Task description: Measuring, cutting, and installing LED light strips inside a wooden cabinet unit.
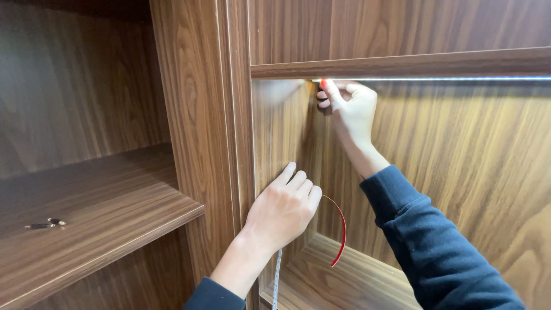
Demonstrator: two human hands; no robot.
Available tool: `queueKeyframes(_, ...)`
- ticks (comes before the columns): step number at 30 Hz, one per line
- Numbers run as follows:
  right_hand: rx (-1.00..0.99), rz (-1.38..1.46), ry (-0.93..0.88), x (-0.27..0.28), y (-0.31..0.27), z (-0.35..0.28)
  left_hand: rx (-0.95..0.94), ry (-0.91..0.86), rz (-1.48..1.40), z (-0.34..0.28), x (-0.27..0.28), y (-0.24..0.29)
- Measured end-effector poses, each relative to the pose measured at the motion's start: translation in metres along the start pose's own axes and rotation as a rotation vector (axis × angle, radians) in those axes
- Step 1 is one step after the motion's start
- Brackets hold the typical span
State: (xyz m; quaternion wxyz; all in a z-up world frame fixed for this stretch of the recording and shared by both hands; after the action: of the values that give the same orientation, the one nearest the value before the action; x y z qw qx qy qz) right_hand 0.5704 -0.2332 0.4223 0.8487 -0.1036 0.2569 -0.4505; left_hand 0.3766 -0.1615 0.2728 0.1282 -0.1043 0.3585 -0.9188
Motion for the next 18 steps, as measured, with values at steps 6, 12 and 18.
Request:
queueKeyframes(6, 0.091, -0.108, -0.085, 0.002, -0.013, -0.008, 0.010, 0.005, -0.020, 0.001, -0.001, -0.001)
queueKeyframes(12, 0.004, -0.441, -0.215, -0.001, -0.028, -0.033, -0.006, 0.019, -0.001, 0.002, -0.004, -0.001)
queueKeyframes(18, -0.467, -0.561, -0.577, 0.025, -0.066, -0.148, 0.047, 0.048, -0.085, 0.005, -0.004, -0.004)
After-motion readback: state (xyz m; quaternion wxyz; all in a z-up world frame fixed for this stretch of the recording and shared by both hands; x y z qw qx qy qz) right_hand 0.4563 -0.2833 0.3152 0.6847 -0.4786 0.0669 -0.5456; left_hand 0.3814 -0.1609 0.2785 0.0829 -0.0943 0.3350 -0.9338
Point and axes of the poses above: each hand's wrist, its own z-axis towards the middle knuckle, its own x-axis out of the back of the hand, y = z × x, the point moved 8 cm from there along z, towards the middle knuckle, and after that the axes turned 13 degrees about z, right-handed, at the moved point
